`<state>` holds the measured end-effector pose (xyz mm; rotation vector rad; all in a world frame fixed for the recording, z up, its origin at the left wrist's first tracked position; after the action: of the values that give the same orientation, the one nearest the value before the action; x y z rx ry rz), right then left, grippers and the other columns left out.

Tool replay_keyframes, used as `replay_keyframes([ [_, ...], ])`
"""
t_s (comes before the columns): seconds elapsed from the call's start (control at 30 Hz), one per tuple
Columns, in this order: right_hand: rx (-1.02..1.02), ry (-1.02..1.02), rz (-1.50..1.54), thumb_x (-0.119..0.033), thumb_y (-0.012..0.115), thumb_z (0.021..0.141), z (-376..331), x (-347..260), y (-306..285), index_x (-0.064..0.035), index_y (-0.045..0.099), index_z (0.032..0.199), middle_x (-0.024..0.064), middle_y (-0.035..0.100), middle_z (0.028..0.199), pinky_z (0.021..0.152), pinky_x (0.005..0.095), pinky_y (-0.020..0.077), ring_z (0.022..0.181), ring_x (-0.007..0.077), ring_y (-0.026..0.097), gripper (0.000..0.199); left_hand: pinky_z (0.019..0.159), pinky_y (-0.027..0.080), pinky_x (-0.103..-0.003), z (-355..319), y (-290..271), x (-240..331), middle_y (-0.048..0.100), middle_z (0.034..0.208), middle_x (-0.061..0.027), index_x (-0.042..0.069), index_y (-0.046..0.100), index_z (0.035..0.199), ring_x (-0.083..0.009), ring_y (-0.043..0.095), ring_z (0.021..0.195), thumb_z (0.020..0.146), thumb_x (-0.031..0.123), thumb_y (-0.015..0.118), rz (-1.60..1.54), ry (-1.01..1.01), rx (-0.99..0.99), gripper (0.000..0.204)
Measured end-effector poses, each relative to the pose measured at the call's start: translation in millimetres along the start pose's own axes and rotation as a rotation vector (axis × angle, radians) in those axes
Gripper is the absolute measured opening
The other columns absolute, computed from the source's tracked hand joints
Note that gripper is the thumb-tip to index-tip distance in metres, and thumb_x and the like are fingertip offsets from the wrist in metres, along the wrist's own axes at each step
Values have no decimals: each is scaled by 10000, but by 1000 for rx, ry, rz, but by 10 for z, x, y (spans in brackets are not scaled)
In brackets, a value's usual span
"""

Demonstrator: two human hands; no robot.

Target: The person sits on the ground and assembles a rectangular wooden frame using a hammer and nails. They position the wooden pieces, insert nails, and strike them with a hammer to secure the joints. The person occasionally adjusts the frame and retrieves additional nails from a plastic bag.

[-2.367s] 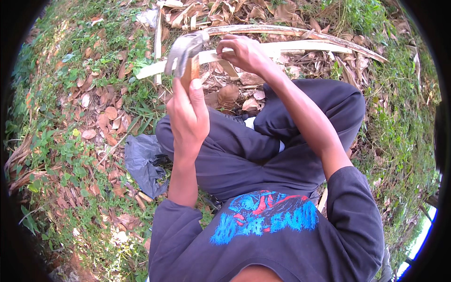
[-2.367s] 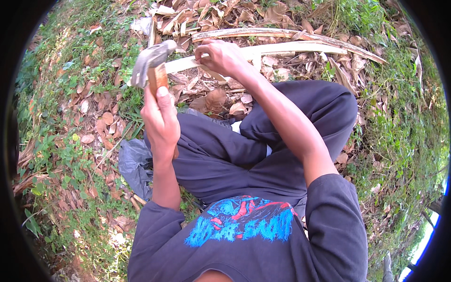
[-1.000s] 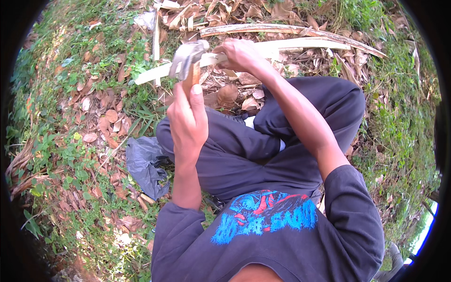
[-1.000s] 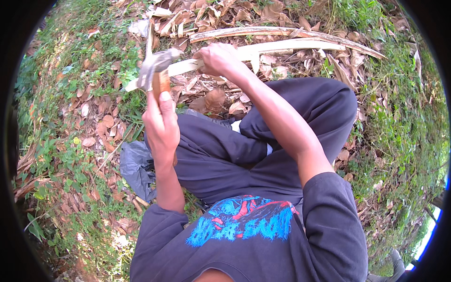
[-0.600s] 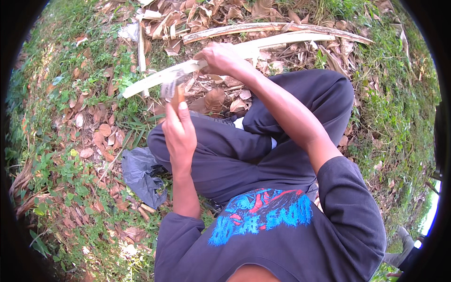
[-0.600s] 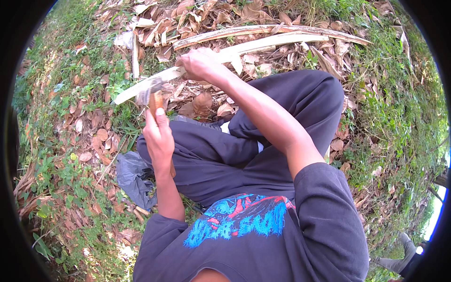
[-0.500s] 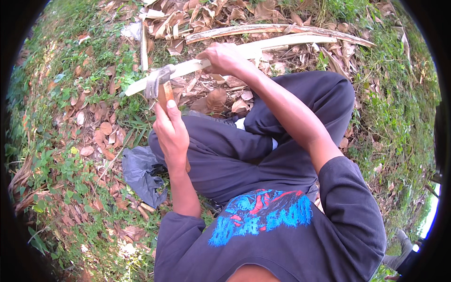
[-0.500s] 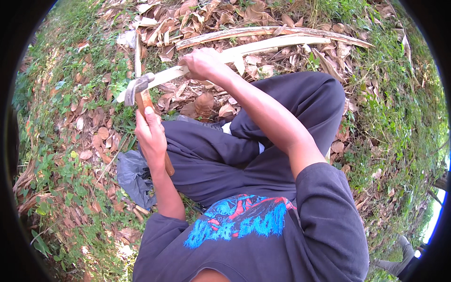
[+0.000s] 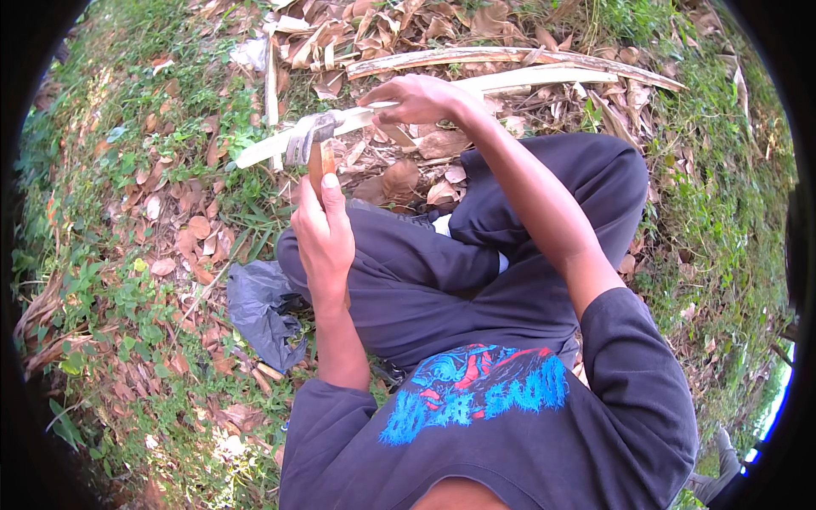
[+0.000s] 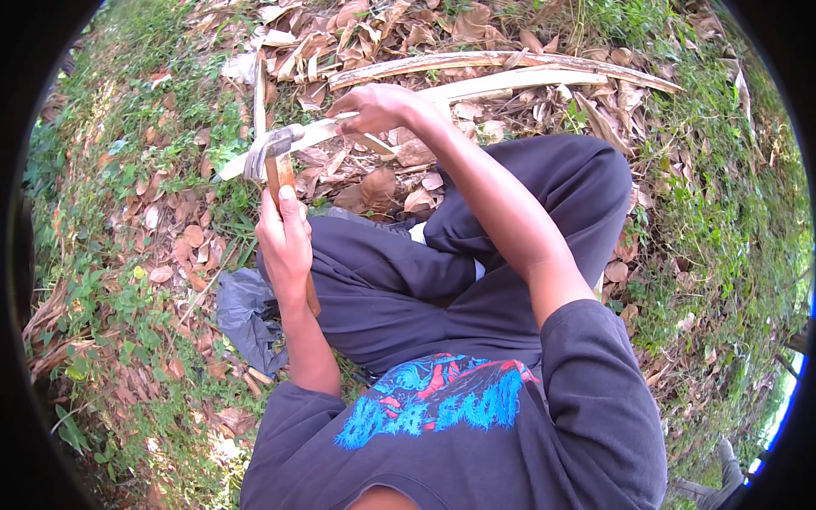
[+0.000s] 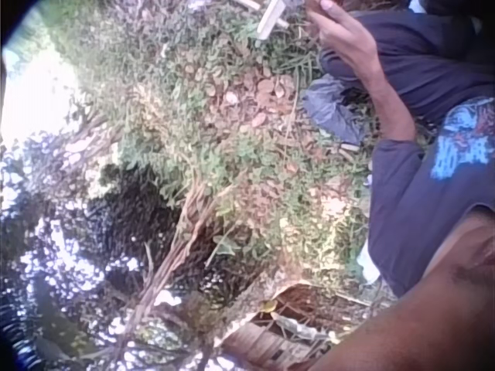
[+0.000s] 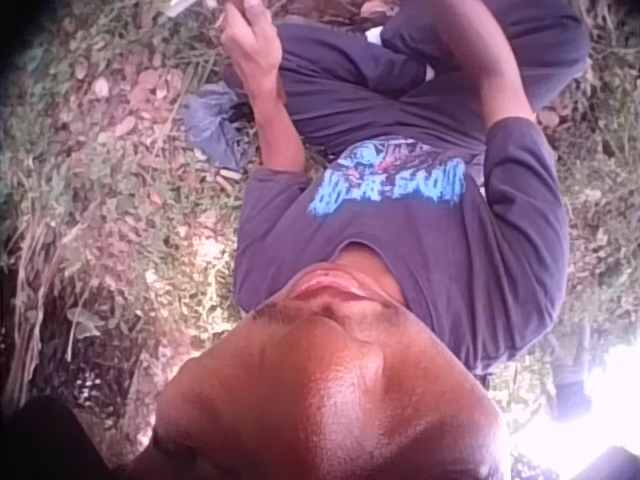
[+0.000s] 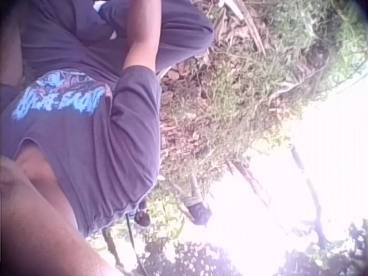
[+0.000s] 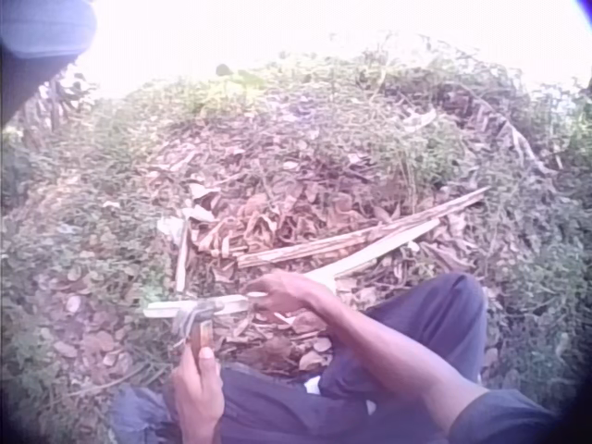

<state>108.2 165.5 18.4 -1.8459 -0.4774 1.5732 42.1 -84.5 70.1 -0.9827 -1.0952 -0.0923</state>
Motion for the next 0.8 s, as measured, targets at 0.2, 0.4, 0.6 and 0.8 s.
replay_keyframes([
  [0.2,-25,-1,0,-422,656,942,16,-31,4,-212,653,1346,126,678,1294,1001,428,508,1150,315,662,455,450,329,-242,19,3,34,463,648,20,36,520,981,-44,411,512,1096,379,441,-17,2,-25,370],
  [0.4,-34,-51,53,-421,659,940,23,41,-9,-191,665,1337,167,724,1166,939,416,532,1063,296,698,458,446,334,-249,17,60,72,460,638,14,3,517,1024,-49,411,508,1090,389,459,-44,3,-66,396],
  [0.6,-120,75,82,-433,667,945,12,-78,-59,-209,675,1327,133,726,1183,925,401,534,1034,267,706,443,520,393,-343,-4,66,98,527,682,-102,-81,533,1124,-200,498,588,1083,391,461,-10,-22,-67,480],
  [0.8,-69,38,81,-388,666,951,23,20,2,-191,677,1322,134,747,1123,824,387,557,833,222,730,420,636,454,-518,68,74,333,616,768,-334,-130,547,1207,-506,635,761,1077,330,458,117,-3,-169,486],
])
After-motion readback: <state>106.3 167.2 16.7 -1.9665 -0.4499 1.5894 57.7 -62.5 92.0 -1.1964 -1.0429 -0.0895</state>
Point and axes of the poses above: each hand's wrist, its own z-axis towards the middle knuckle, its own y-axis out of the palm, x = y × z, the point moved 3 cm from there along z, towards the middle knuckle
